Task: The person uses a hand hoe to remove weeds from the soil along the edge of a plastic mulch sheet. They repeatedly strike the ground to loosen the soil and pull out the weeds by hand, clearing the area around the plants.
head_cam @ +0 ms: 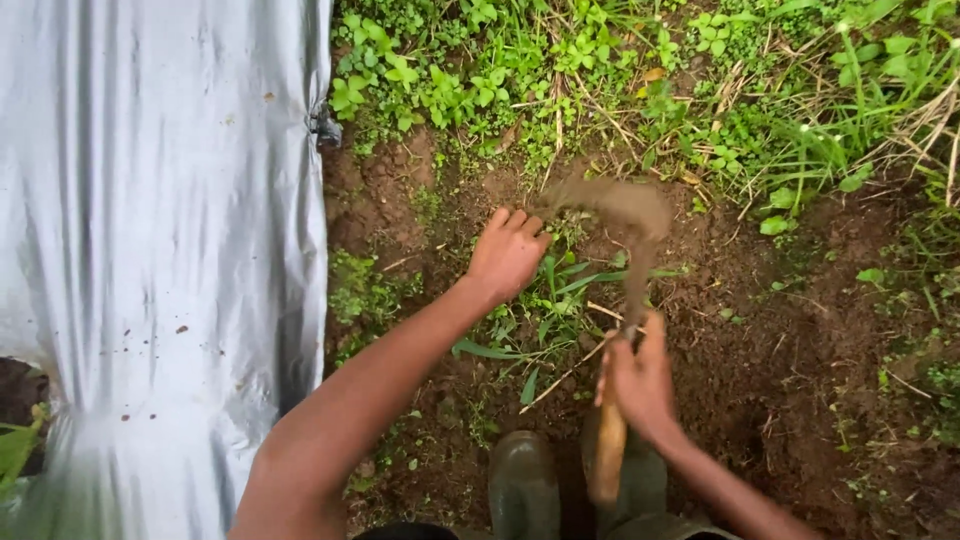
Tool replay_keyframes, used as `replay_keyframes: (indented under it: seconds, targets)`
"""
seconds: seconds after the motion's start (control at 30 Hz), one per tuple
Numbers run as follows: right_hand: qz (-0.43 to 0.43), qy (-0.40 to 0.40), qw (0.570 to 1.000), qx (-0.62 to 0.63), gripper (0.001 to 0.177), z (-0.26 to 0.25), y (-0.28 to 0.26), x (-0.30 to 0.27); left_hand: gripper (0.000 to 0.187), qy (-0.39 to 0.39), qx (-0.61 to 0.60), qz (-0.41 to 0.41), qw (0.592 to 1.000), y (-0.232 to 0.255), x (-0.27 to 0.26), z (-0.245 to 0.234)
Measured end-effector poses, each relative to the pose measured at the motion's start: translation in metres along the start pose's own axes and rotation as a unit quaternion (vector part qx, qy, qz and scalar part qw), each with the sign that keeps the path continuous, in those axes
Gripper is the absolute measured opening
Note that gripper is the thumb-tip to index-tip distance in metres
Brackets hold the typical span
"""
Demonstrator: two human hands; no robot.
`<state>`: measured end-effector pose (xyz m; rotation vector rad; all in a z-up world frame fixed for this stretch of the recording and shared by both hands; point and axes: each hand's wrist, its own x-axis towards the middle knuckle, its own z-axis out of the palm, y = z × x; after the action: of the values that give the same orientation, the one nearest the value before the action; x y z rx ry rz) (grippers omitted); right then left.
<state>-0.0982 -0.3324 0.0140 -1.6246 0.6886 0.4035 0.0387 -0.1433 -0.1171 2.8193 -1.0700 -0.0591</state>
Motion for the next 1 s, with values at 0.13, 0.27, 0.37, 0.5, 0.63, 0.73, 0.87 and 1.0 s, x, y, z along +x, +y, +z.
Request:
replay_keyframes:
  seconds: [0.13, 0.27, 0.37, 0.5, 0.63, 0.73, 0.87, 1.0]
  targets:
    - [-0.074, 0.065, 0.995, 0.027, 0.035, -0.006, -0.015, 0.015, 0.015, -0.006, -0.003, 0.002, 1.0, 0.002, -0.004, -0.009]
    - [-0.056, 0.03, 0.998, 0.005, 0.035, -0.009, 0.005, 0.018, 0.019, -0.014, -0.001, 0.009, 1.0, 0.001, -0.006, -0.016]
    - [0.034, -0.028, 0.998, -0.034, 0.038, -0.007, 0.022, 0.002, 0.017, -0.041, -0.007, 0.031, 0.999, 0.002, -0.006, -0.038]
    - [0.016, 0.014, 0.998, -0.062, 0.041, -0.01, -0.013, -0.016, 0.023, -0.084, -0.063, 0.056, 0.993, 0.0, -0.013, -0.009]
    - [-0.115, 0.059, 0.991, -0.048, 0.037, -0.035, -0.027, 0.015, 0.028, -0.081, -0.093, 0.042, 0.992, -0.003, -0.021, -0.005]
    - [-0.112, 0.061, 0.988, -0.084, 0.035, -0.053, -0.012, 0.028, 0.036, -0.09, -0.116, 0.032, 0.989, -0.001, -0.016, -0.024]
    - [-0.015, 0.001, 0.985, -0.173, 0.038, -0.071, -0.004, 0.014, 0.055, -0.092, -0.17, 0.007, 0.981, 0.009, -0.009, -0.069]
    - [-0.061, 0.049, 0.987, -0.144, 0.032, -0.08, -0.017, 0.016, 0.074, -0.191, -0.163, -0.012, 0.968, 0.011, -0.006, -0.073]
